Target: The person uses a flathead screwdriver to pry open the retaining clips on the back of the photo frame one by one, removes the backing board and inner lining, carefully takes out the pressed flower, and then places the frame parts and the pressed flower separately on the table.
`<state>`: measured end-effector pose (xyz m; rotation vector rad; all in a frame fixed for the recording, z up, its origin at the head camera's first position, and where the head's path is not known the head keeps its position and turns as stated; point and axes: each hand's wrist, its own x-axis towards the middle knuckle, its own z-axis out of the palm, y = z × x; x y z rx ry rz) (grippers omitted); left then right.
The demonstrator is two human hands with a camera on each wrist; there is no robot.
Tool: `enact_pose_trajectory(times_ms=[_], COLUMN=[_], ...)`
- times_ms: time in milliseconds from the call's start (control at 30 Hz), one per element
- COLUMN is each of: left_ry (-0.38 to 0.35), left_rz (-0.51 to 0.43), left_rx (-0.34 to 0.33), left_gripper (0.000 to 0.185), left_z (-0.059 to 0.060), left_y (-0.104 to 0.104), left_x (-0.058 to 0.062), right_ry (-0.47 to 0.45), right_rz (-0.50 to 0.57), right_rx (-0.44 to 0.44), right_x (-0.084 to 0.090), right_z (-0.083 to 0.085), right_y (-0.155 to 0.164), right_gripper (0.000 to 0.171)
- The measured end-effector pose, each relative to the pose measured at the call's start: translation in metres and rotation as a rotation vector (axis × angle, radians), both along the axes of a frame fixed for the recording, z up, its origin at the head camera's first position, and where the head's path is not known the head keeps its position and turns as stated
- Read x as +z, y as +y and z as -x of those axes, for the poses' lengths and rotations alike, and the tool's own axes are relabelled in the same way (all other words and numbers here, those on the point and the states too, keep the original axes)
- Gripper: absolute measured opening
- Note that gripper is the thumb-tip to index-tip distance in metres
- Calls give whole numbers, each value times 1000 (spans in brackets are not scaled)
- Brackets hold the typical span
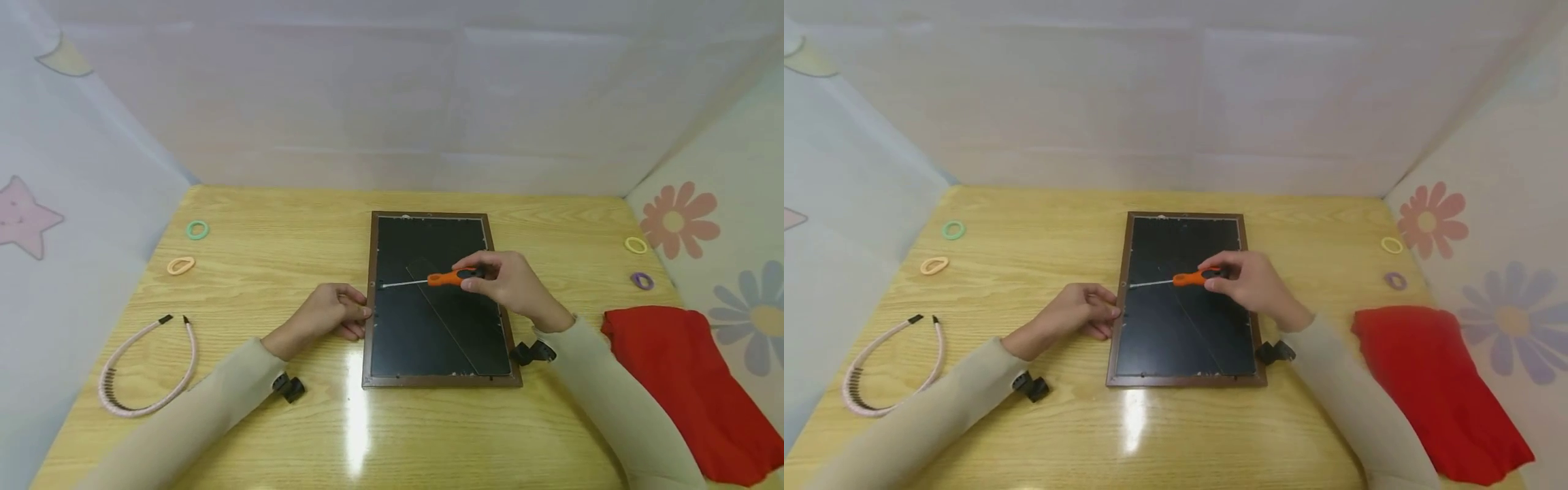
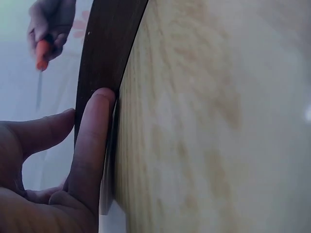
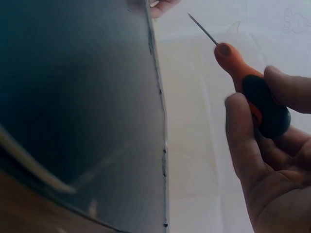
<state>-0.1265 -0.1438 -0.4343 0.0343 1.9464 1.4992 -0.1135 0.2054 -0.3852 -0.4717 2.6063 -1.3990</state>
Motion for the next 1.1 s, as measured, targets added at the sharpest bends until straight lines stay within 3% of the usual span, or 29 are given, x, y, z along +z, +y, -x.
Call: enact_pose_trajectory(times_ms=[167, 433, 800, 967, 1100], left_ry=[-17, -24, -45, -37, -31], left_rz=[-2, 25, 39, 53, 63], left_rx=[-30, -62, -39, -27, -20], left_gripper=[33, 28, 25, 24, 25], left_z=[5, 12, 9, 10, 12], left_y=[0, -1, -2, 0, 2], left_x=[-1, 1, -1, -2, -2], right_ry=[-39, -87, -186, -172, -120], right_rz=[-109, -174, -216, -198, -182], right_rx=[81, 71, 116, 153, 143], right_x=[-5, -5, -9, -10, -1], right_z=[-4, -6, -7, -8, -14], right_y=[-5, -11, -16, -19, -24], right_gripper=[24, 24, 23, 20, 18])
